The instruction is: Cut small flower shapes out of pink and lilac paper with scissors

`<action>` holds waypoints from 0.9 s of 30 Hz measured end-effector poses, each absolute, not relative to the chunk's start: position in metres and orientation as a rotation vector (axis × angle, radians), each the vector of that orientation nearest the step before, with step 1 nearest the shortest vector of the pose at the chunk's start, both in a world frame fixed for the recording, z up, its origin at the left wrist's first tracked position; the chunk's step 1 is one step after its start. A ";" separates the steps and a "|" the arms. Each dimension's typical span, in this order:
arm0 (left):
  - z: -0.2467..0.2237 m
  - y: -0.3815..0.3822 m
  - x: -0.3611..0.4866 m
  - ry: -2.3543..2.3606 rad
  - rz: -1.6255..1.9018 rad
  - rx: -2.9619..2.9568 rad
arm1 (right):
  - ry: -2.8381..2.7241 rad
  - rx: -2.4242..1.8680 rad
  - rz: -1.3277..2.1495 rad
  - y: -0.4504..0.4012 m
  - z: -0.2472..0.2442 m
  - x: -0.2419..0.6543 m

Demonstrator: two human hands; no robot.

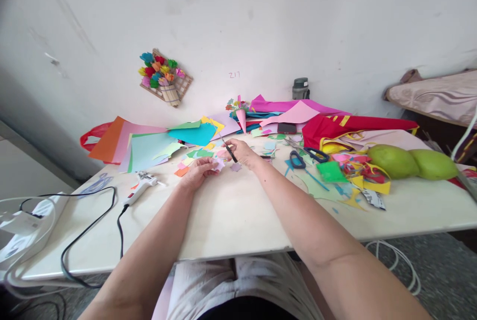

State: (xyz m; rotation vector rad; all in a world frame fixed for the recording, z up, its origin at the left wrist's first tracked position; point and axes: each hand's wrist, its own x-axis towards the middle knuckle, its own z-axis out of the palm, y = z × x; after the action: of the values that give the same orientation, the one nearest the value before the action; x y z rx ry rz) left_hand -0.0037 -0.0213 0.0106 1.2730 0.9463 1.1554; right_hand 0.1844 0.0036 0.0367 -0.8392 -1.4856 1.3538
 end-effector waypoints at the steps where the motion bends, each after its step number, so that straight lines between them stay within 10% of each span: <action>1: 0.010 -0.021 -0.004 0.948 1.145 1.277 | -1.497 -0.833 1.366 0.003 0.037 0.184; 27: 0.009 -0.019 -0.002 0.979 1.150 1.268 | -1.346 -0.918 1.297 0.000 0.032 0.165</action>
State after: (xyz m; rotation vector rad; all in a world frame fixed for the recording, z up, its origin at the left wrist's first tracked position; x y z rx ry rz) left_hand -0.0016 -0.0193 0.0088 1.2679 0.9793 1.1502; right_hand 0.1647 0.0003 0.0319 -0.9175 -1.3461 1.2972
